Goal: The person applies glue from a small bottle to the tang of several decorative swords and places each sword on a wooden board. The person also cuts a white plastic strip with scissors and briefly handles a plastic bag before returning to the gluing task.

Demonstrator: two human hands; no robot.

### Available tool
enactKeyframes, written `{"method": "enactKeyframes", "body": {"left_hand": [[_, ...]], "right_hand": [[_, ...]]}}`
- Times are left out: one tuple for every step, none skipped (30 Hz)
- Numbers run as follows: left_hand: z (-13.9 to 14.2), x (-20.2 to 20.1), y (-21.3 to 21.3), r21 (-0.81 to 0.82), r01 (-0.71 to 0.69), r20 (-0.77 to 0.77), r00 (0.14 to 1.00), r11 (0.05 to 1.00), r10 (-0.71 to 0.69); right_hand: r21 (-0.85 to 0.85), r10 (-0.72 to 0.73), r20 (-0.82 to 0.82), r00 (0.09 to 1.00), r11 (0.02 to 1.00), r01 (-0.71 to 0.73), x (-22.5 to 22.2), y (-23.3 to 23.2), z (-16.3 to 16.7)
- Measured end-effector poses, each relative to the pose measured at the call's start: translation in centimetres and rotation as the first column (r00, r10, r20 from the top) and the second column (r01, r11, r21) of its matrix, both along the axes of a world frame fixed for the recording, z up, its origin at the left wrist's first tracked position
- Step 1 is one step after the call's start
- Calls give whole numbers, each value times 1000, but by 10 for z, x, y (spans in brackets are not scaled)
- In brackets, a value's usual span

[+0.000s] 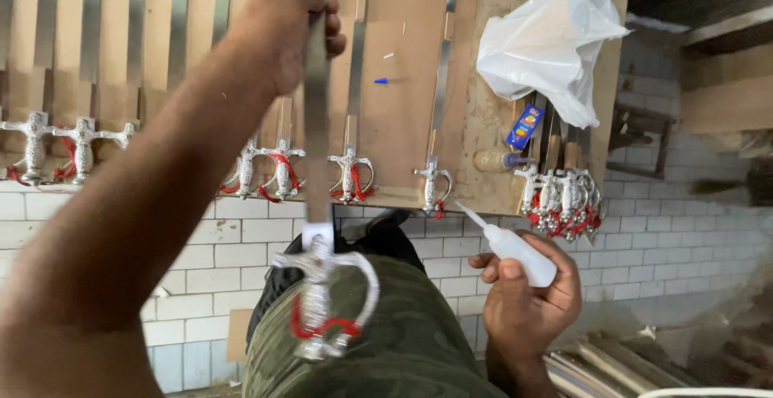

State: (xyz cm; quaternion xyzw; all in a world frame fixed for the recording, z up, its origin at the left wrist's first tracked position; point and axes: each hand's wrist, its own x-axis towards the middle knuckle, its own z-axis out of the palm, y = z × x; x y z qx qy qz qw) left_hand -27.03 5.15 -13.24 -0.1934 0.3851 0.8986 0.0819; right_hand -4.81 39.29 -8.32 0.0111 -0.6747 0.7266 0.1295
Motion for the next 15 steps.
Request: {"method": "enactKeyframes", "body": {"left_hand": [[2, 4, 9, -10, -12, 21, 1000, 1000, 12], [5, 14, 21, -18, -23, 40, 999, 1000, 24], [11, 25, 32, -27, -33, 55, 998, 999, 35], [20, 35, 41, -50, 6, 24, 1000, 999, -5], [30, 46, 49, -73, 46, -2, 999, 996, -46], [41, 60, 56, -93, 80, -28, 996, 992, -83], [54, 75, 60, -144, 150, -37, 987, 978, -157], [67, 93, 61, -199, 216, -47, 972, 956, -229], [80, 113, 62, -228, 267, -34, 959, 936, -282], [92, 135, 63, -258, 316, -20, 943, 913, -332], [105, 158, 62, -263, 338, -44, 932, 904, -361], [116, 180, 62, -268, 361, -68, 918, 893, -391], [122, 195, 62, -255, 358, -167, 899, 898, -406], [125, 207, 63, -243, 357, -266, 870, 902, -416], [127, 218, 66, -197, 378, -185, 892, 905, -413]], "right_hand": [[10, -24, 3, 1000, 1000, 24, 2, 1, 0], [21, -49, 5, 999, 999, 49, 2, 3, -1], [32, -74, 3, 997, 997, 74, 2, 5, -1], [-9, -73, 28, 997, 997, 73, 3, 8, -1], [-50, -73, 56, 996, 996, 75, 4, 12, 0], [-89, -67, 85, 994, 993, 75, 6, 15, 1], [-96, -63, 82, 995, 993, 71, 6, 17, 2], [-107, -58, 75, 996, 992, 66, 6, 19, 3], [-115, -56, 67, 996, 991, 63, 6, 21, 4], [-125, -38, 65, 997, 991, 45, 7, 23, 7], [-135, -21, 59, 998, 990, 29, 7, 24, 9], [-145, -7, 52, 999, 989, 14, 7, 25, 12], [-153, 13, 43, 999, 988, -6, 7, 25, 16], [-162, 32, 32, 999, 986, -27, 8, 25, 19], [-174, 61, 21, 998, 983, -56, 7, 26, 23]]}}
